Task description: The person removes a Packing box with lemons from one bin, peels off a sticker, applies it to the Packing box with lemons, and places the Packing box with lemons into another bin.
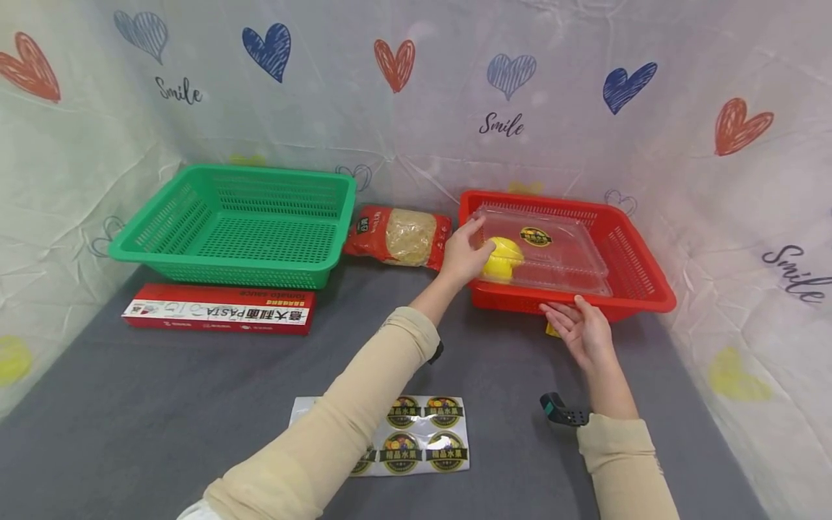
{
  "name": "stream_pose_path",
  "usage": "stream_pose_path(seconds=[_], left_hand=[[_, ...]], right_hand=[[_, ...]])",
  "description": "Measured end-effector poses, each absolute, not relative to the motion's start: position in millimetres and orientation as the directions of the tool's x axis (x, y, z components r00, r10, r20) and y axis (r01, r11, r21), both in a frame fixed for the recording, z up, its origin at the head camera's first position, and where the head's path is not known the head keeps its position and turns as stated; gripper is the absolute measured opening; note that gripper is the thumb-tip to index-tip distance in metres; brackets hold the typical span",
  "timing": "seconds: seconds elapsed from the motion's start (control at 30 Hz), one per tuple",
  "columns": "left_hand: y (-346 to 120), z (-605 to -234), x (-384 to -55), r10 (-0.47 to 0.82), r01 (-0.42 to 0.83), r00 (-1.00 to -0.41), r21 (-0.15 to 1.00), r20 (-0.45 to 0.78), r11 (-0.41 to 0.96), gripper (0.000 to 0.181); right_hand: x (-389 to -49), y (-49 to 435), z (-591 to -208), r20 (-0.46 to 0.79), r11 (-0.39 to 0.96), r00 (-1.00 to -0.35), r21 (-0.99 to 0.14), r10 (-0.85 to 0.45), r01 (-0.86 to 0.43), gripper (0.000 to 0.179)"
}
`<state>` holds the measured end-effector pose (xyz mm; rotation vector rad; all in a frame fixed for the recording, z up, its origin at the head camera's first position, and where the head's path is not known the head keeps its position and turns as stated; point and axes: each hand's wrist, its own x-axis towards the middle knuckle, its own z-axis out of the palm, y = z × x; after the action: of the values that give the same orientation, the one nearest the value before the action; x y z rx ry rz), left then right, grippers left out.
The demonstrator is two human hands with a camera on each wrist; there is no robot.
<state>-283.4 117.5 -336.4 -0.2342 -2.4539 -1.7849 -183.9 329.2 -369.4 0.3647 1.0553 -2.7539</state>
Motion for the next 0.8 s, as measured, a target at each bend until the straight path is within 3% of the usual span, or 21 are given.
stream_pose_path(seconds=[0.37, 0.8], left_hand=[[125.1, -338.8, -278.6, -0.007, 0.229, -0.969, 0.909, 0.247, 0.348, 0.041], [130.2, -339.4, -277.8, 0.097, 0.236, -0.972, 0.909, 0.216, 0.343, 0.042]], right_hand=[[-182.5, 328.0, -370.0, -0.275, -0.724, -0.96, -0.651, -0.056, 0.229, 0.041], [-181.7, 326.2, -368.9, -0.296, -0.721, -0.955, -0.654, -0.032, 0.227, 0.053]])
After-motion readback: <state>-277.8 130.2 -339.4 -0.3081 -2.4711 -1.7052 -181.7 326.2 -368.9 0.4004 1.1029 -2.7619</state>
